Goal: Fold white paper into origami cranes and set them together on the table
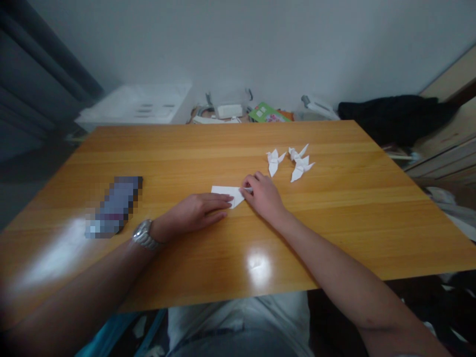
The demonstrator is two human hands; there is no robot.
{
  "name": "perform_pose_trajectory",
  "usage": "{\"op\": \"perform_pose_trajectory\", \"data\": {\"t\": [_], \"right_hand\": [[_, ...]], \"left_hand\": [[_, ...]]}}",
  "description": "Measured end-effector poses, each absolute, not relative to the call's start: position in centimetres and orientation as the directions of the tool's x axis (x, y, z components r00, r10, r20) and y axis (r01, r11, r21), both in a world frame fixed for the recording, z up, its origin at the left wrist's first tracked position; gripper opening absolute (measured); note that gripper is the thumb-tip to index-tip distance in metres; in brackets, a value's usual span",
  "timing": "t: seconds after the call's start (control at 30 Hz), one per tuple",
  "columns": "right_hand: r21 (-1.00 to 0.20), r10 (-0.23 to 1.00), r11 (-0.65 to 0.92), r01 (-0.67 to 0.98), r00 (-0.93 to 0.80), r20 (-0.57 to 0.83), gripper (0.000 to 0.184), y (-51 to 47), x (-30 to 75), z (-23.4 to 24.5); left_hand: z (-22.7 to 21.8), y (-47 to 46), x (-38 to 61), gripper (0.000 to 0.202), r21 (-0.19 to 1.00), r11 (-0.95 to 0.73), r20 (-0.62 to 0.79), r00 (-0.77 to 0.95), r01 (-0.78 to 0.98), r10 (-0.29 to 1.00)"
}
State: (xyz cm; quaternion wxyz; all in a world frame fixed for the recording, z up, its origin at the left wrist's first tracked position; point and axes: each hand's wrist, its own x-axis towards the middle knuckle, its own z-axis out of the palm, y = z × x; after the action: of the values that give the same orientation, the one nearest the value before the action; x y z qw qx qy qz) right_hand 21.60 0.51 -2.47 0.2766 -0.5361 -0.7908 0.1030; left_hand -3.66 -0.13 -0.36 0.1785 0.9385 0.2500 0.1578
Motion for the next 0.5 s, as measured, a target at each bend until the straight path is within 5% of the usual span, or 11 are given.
{"op": "perform_pose_trajectory", "data": {"t": [0.5], "right_hand": [[-0.454,0.913,0.388,0.802,-0.266,0.31,0.009,0.49,21.57,-2.32]], "left_hand": [[-0.69,-0.38,-3.45,0.041,0.293,-0.854,0.168,0.856,0.431,0.49]]}}
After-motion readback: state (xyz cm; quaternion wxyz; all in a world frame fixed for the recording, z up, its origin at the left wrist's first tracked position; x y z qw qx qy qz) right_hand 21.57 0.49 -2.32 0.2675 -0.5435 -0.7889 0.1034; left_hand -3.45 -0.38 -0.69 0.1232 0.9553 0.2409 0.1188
